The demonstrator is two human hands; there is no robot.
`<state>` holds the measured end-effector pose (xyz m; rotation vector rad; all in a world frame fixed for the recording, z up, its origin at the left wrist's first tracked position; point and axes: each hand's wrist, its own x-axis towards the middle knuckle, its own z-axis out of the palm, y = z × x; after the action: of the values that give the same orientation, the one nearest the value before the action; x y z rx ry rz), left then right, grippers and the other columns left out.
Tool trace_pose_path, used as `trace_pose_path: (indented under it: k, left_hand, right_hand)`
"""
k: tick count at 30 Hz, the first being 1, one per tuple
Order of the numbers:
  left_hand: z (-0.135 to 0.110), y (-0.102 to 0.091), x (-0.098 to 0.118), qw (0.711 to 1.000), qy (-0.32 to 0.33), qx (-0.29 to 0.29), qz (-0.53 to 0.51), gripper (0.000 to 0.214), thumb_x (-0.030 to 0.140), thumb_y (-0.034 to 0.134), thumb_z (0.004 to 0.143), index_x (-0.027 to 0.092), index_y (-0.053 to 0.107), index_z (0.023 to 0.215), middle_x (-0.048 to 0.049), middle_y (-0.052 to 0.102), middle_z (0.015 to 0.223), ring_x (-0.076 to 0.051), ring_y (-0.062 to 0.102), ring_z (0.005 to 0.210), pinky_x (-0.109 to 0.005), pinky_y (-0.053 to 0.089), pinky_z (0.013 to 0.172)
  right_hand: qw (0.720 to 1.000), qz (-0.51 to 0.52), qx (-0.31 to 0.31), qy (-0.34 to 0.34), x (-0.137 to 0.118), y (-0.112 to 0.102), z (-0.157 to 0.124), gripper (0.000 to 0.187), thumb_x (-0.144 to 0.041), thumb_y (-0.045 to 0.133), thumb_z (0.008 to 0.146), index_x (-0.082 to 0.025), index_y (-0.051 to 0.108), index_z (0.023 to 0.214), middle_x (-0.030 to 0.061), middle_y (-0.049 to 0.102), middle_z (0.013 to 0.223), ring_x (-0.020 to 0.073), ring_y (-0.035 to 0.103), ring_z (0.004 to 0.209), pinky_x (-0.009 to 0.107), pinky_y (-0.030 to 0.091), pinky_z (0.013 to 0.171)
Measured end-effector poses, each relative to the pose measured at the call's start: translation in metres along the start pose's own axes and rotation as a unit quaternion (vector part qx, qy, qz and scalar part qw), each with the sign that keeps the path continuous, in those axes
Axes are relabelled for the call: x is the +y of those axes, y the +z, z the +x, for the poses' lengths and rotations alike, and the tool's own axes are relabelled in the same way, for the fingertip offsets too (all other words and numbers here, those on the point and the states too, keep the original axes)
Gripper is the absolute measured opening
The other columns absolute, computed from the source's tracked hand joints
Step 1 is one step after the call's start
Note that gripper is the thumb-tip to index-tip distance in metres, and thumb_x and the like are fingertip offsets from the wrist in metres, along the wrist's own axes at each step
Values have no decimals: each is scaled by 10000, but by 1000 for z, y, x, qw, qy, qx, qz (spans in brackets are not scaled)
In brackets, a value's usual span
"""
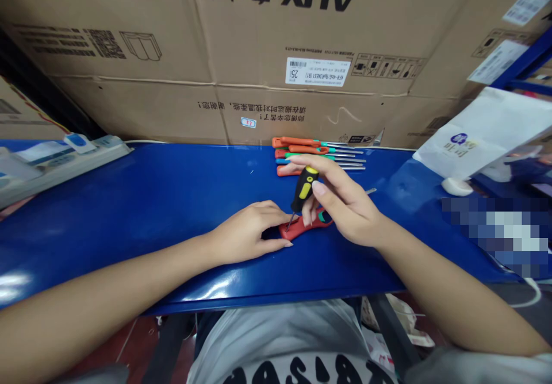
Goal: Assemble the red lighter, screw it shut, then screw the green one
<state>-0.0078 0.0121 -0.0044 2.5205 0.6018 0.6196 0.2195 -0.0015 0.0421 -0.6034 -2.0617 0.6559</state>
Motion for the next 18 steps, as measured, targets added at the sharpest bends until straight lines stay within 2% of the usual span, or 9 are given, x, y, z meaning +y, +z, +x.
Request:
trace_pose_path:
  k: [2, 4, 6, 8, 9, 12, 14, 16, 18]
  left_hand:
    - [0, 0, 0, 1000, -2, -1, -2, 365, 327, 737, 912, 163, 689, 1235, -87, 755, 1042, -235, 655, 993, -384, 523, 923]
    - [0, 0, 0, 1000, -5, 3, -6, 350, 320, 742, 907, 170, 693, 1220, -82, 756, 1046, -237, 656, 1007, -384, 521, 929]
    - [0, 0, 0, 1000, -7, 1, -9, 334, 313, 745, 905, 176, 696, 1206, -75, 758, 1053, -234, 654, 1004, -380, 517, 929]
    - [0, 0, 0, 1000, -5, 1, -9, 336, 317, 744, 907, 171, 694, 1206, -75, 757, 1055, -229, 652, 988, -374, 515, 915]
    - [0, 0, 0, 1000, -5, -1, -7, 334, 319, 740, 910, 166, 694, 1204, -78, 755, 1055, -228, 651, 982, -372, 514, 911]
    - [0, 0, 0, 1000, -5, 0, -1, 293, 328, 736, 912, 160, 708, 1151, -77, 752, 1017, -227, 651, 962, -371, 512, 898]
    - [0, 0, 1, 1000, -4, 4, 0, 270, 328, 732, 915, 171, 711, 1134, -66, 755, 995, -223, 651, 948, -370, 511, 900]
    - [0, 0, 2, 1000, -4, 6, 0, 272, 318, 730, 917, 185, 708, 1153, -54, 759, 988, -219, 652, 945, -364, 510, 901]
    - [0, 0, 2, 1000, -5, 6, 3, 304, 312, 735, 914, 183, 701, 1187, -58, 759, 1003, -222, 653, 956, -360, 511, 902]
  right_hand:
    - [999, 39, 1, 7, 0, 0, 0, 368, -290, 474, 1045, -249, 504, 1409, 84, 677, 1265, 59, 610, 560, 213, 550, 510]
    - [997, -39, 58, -34, 2, 0, 1, 319, -310, 657, 954, -237, 617, 1262, 61, 718, 1155, 95, 647, 640, 225, 560, 550]
    - [978, -148, 106, -100, 3, -2, 1, 310, -316, 749, 882, -237, 665, 1170, 54, 744, 1078, 154, 690, 777, 277, 596, 674]
    - [968, -187, 96, -138, 2, -2, 0, 305, -310, 669, 937, -232, 647, 1231, 68, 751, 1089, 185, 706, 867, 327, 607, 785]
    - [974, -168, 76, -131, 1, -2, -1, 322, -295, 578, 988, -226, 611, 1301, 81, 742, 1141, 179, 710, 871, 334, 609, 797]
    - [996, -64, 15, -59, -2, -1, -2, 380, -251, 420, 1051, -218, 532, 1413, 102, 704, 1264, 128, 707, 762, 281, 608, 677]
    - [995, -72, 34, -66, -3, -1, -2, 335, -265, 553, 1010, -227, 599, 1340, 83, 727, 1218, 117, 695, 711, 262, 599, 642]
    - [980, -141, 77, -119, -3, -2, -1, 349, -263, 726, 907, -227, 665, 1249, 64, 757, 1139, 147, 712, 785, 286, 609, 730]
    - [970, -176, 91, -142, -5, -4, 0, 381, -248, 732, 903, -224, 663, 1276, 64, 763, 1122, 183, 724, 914, 319, 605, 839]
